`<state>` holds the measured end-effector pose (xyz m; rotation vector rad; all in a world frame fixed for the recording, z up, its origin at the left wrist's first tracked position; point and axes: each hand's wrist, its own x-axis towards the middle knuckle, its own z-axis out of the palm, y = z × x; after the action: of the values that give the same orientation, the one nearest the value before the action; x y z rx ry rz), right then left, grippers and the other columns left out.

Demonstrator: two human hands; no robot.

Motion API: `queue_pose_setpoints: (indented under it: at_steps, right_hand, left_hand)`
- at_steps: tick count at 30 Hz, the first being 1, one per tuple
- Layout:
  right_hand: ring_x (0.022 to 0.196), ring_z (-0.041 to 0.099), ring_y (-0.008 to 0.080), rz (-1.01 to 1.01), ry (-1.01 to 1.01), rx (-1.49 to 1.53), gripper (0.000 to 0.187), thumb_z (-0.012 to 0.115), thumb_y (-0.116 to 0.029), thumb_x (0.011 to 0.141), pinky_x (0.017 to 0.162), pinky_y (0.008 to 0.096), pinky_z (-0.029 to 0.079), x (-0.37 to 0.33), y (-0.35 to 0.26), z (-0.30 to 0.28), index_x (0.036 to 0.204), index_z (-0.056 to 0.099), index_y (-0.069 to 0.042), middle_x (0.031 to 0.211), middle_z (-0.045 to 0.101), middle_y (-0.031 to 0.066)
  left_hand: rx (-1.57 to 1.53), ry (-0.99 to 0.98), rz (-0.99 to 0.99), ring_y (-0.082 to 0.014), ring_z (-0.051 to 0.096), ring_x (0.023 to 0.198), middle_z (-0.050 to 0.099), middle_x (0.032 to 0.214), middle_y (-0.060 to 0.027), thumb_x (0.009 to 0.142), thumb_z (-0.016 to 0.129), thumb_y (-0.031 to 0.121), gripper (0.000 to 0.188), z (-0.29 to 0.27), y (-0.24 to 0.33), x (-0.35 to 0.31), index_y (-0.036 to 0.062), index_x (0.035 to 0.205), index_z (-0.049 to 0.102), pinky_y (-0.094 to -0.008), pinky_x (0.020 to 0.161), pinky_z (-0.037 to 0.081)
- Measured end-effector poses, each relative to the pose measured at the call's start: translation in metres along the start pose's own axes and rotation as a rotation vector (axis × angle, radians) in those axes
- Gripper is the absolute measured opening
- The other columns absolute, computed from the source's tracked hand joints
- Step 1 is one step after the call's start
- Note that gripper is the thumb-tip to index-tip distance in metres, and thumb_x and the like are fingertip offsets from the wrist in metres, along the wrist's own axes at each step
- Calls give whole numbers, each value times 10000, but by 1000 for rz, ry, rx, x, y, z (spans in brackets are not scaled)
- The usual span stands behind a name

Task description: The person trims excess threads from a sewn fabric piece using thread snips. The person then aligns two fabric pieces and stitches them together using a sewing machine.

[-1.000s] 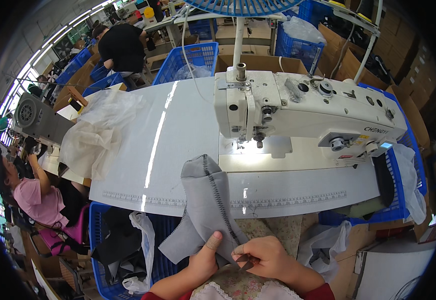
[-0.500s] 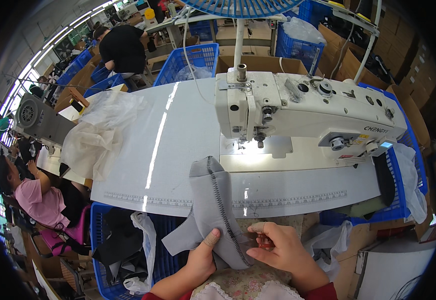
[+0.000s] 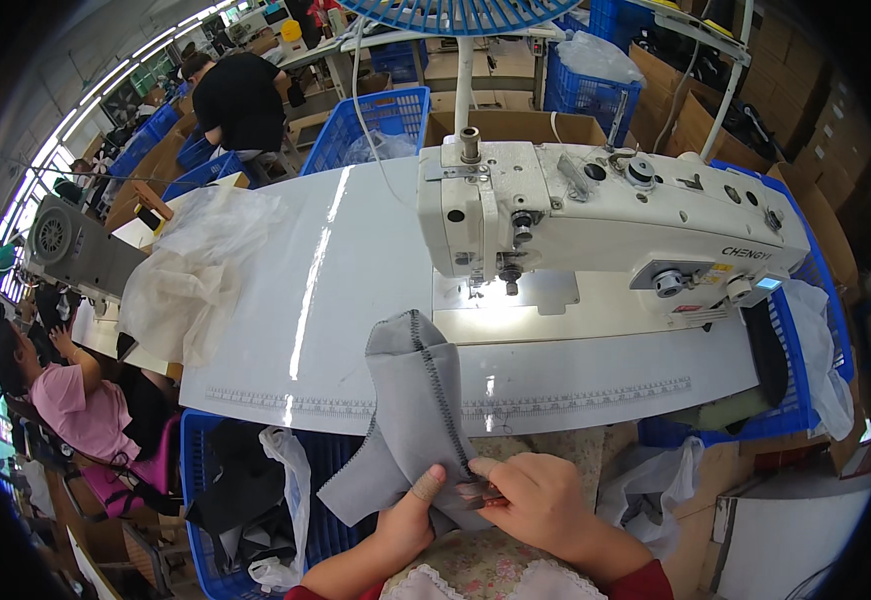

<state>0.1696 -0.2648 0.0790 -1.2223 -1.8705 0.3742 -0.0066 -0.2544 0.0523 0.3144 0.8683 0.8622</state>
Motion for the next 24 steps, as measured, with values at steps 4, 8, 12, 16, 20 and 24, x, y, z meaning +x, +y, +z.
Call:
queue_pose_setpoints:
  at_steps: [4, 8, 12, 16, 20, 24]
  right_hand:
    - [551, 572, 176, 16, 0, 46, 380, 751, -116, 598, 491, 300, 450, -2, 4, 0, 963, 653, -79, 629, 550, -3]
    - [578, 572, 162, 119, 14, 47, 371, 749, -166, 669, 493, 292, 443, 0, 8, -11, 1017, 661, -74, 643, 553, -5]
    - [565, 528, 157, -41, 6, -129, 446, 745, -189, 706, 485, 290, 415, -6, 16, -14, 1128, 652, -76, 650, 521, -10]
    - [536, 491, 157, -78, 9, -168, 452, 736, -180, 720, 475, 293, 396, -9, 18, -12, 1151, 647, -78, 639, 488, -10]
    - [520, 478, 147, -82, 19, -169, 440, 736, -175, 721, 462, 288, 382, -10, 20, -11, 1141, 650, -78, 618, 451, -11]
    - [502, 469, 139, -87, 18, -168, 438, 738, -182, 719, 449, 285, 377, -10, 21, -10, 1136, 652, -76, 605, 432, -12]
  left_hand:
    - [40, -24, 21, -292, 519, 1168, 502, 1280, -171, 927, 588, 186, 519, -1, 0, -1, 5, 1353, 352, -433, 997, 440]
    - [18, -65, 19, -297, 516, 1178, 500, 1286, -173, 928, 585, 199, 529, -1, 3, 1, 4, 1358, 347, -438, 1000, 438]
    - [-4, -86, 12, -302, 521, 1181, 497, 1291, -178, 927, 584, 217, 543, 0, 6, -1, -4, 1359, 342, -440, 1000, 446]
    - [-5, -78, 0, -301, 531, 1168, 500, 1284, -183, 926, 583, 214, 538, -1, 4, -1, -12, 1353, 346, -437, 991, 457]
    - [-5, -67, -15, -300, 531, 1168, 499, 1284, -185, 928, 581, 208, 531, 1, 5, -2, -12, 1352, 348, -440, 990, 457]
    - [7, -66, -30, -299, 528, 1170, 496, 1288, -181, 929, 580, 204, 534, -2, 2, 0, -7, 1356, 342, -445, 989, 458]
